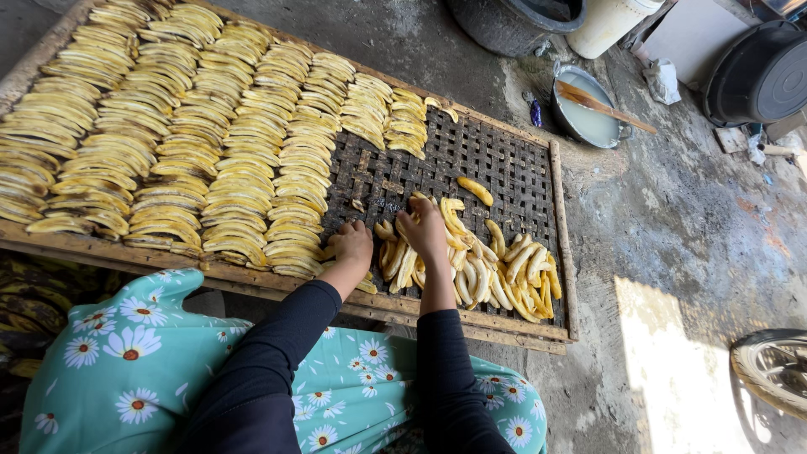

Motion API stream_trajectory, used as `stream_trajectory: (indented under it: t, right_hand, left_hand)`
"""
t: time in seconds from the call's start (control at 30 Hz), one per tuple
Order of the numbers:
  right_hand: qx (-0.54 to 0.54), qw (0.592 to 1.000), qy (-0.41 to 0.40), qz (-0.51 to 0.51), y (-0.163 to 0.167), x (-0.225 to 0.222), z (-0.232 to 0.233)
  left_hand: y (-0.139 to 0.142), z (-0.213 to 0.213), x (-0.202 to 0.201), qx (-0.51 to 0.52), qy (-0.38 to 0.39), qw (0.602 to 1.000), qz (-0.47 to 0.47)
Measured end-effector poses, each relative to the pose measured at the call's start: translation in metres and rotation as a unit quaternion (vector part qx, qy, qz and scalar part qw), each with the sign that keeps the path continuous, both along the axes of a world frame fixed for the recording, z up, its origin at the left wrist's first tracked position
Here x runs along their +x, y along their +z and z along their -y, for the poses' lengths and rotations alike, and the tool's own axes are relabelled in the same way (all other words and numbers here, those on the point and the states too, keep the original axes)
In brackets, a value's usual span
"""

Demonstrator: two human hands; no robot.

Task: The person sits on the ground in front of a woven bamboo drying tray and arranges banana halves one at a time into neat rows, picking each piece from a loose pile at the edge of the tray and placing it into the unfilled grid area, gradually filling the empty section of the tray.

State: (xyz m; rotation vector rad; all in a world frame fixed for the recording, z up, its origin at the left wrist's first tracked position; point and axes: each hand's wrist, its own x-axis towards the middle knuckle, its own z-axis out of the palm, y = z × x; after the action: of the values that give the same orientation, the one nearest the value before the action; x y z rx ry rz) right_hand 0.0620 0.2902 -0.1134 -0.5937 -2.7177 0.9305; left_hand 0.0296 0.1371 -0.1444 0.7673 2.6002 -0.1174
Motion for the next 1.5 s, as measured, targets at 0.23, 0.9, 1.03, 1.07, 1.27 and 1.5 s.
stream_trajectory:
  t: [0.23, 0.9, 1.03, 1.07, 1.27, 1.5]
  right_hand:
    - [0.021, 0.999, 0.041, -0.025, -0.001, 0.001, 0.020]
    - [-0.059, 0.964, 0.236, 0.102, -0.072, 0.002, 0.059]
    - [0.043, 0.977, 0.196, 0.071, -0.064, 0.006, 0.086]
    - [0.054, 0.978, 0.189, 0.063, -0.060, 0.005, 0.085]
    - [0.260, 0.963, -0.066, 0.005, -0.020, -0.010, -0.002]
    - [0.224, 0.947, -0.087, 0.213, -0.013, 0.004, -0.062]
  left_hand:
    - [-0.002, 0.003, -0.005, 0.041, -0.033, 0.995, -0.082]
    - [-0.007, 0.066, -0.032, 0.219, 0.163, 0.960, 0.067]
    - [-0.011, 0.063, -0.032, 0.155, 0.132, 0.979, 0.023]
    - [-0.012, 0.064, -0.031, 0.162, 0.123, 0.979, 0.023]
    - [-0.010, 0.059, -0.022, 0.122, 0.068, 0.990, 0.021]
    - [0.007, 0.044, -0.017, 0.293, 0.090, 0.952, 0.020]
